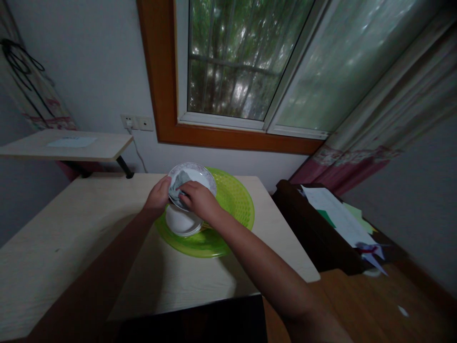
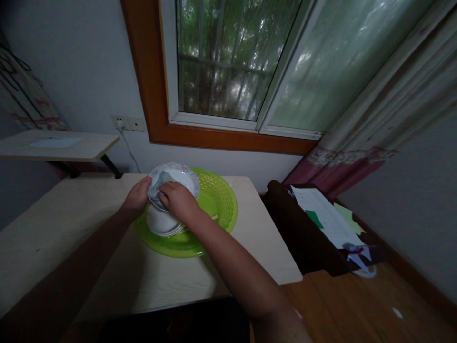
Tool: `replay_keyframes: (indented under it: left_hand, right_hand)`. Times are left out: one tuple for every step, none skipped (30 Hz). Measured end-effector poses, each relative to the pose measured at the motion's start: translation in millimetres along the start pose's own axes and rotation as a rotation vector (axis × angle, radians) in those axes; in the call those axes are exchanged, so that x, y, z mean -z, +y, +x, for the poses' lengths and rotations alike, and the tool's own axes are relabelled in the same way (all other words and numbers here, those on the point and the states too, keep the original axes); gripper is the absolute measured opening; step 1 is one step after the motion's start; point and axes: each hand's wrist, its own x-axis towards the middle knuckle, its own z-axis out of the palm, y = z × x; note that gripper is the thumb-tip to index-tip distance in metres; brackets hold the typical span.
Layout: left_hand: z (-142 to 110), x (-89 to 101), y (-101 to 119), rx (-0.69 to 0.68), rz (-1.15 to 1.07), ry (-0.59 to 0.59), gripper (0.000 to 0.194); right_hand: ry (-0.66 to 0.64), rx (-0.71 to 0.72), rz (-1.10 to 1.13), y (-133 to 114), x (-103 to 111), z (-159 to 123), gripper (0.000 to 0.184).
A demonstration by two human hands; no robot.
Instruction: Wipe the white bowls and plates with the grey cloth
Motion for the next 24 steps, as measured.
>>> replay_keyframes:
  left_hand:
    - [-0.1,0.0,1.0,0.000,-0.004,-0.010,0.038]
    - [-0.5,0.0,2.2,0.003,-0.017,-0.024,0.038]
    - [-0.9,0.0,3.6,0.009,-0.030,-0.032,0.039]
    - [-1.4,-0.1,4.7,0.015,-0.042,-0.040,0.039]
    - [-1.9,-0.1,5.4,0.021,-0.051,-0.043,0.039]
    - [-2.2,0.0,5.4,0.029,-0.061,-0.045,0.039]
    - [-2.3,0.0,4.7,0.040,-0.075,-0.042,0.039]
    - [-2.2,-0.1,3.2,0.053,-0.097,-0.035,0.041]
    - [-1.8,-0.3,1.1,0.072,-0.125,-0.035,0.043]
    - [-1.3,-0.7,-1.3,0.084,-0.161,-0.021,0.045]
    - [-0.6,-1.2,-3.9,0.084,-0.189,0.003,0.048]
    - [0.0,-1.8,-6.2,0.078,-0.208,0.032,0.050]
    - [0.6,-2.5,-8.3,0.077,-0.238,0.064,0.050]
    - [1.0,-3.2,-9.9,0.076,-0.256,0.085,0.050]
    - [1.2,-3.8,-11.0,0.074,-0.270,0.099,0.049]
    - [1.4,-4.2,-11.8,0.072,-0.278,0.101,0.047]
    - [1.4,-4.4,-12.2,0.067,-0.278,0.097,0.045]
    - [1.3,-4.4,-12.5,0.058,-0.272,0.093,0.044]
    - [1.3,-4.3,-12.7,0.048,-0.261,0.087,0.042]
    - [1.3,-4.3,-12.8,0.037,-0.250,0.084,0.042]
    - [1.4,-4.2,-13.0,0.029,-0.243,0.085,0.041]
    - [1.5,-4.4,-13.0,0.024,-0.237,0.081,0.041]
    - [1.6,-4.6,-12.8,0.021,-0.249,0.088,0.042]
    - [1.7,-5.1,-12.3,0.029,-0.272,0.085,0.042]
  right_hand:
    - [0.013,0.023,-0.020,1.4,-2.1,5.4,0.020]
    - [0.028,0.043,-0.034,3.2,-3.3,10.7,0.021]
    - [0.038,0.056,-0.046,5.3,-3.3,15.7,0.023]
    - [0.046,0.051,-0.063,7.7,-2.4,20.1,0.024]
    - [0.052,0.029,-0.091,10.0,-0.5,23.8,0.024]
    - [0.051,0.001,-0.126,12.3,2.4,26.6,0.024]
    - [0.047,-0.034,-0.169,14.4,6.1,28.4,0.024]
    - [0.038,-0.068,-0.218,16.2,10.3,29.1,0.024]
    - [0.029,-0.104,-0.272,17.7,15.0,28.8,0.024]
    - [0.014,-0.138,-0.326,18.8,19.8,27.5,0.023]
    - [-0.008,-0.166,-0.377,19.4,24.5,25.2,0.023]
    - [-0.030,-0.185,-0.428,19.7,28.8,21.9,0.023]
    - [-0.052,-0.209,-0.474,19.5,32.5,17.7,0.023]
    - [-0.070,-0.236,-0.507,18.9,35.7,12.8,0.023]
    - [-0.081,-0.269,-0.530,17.9,38.3,7.3,0.023]
    - [-0.096,-0.302,-0.539,16.5,40.6,1.6,0.024]
    - [-0.116,-0.327,-0.540,14.8,42.6,-4.3,0.023]
    - [-0.138,-0.340,-0.535,12.8,44.6,-9.8,0.023]
    - [-0.156,-0.356,-0.522,10.7,46.6,-14.9,0.023]
    - [-0.179,-0.364,-0.500,8.5,48.6,-19.3,0.023]
    - [-0.198,-0.359,-0.469,6.3,50.7,-22.8,0.023]
    - [-0.213,-0.340,-0.429,4.2,52.4,-25.3,0.022]
    - [-0.226,-0.306,-0.379,2.3,53.7,-26.8,0.022]
    - [-0.232,-0.258,-0.318,0.6,54.2,-27.5,0.021]
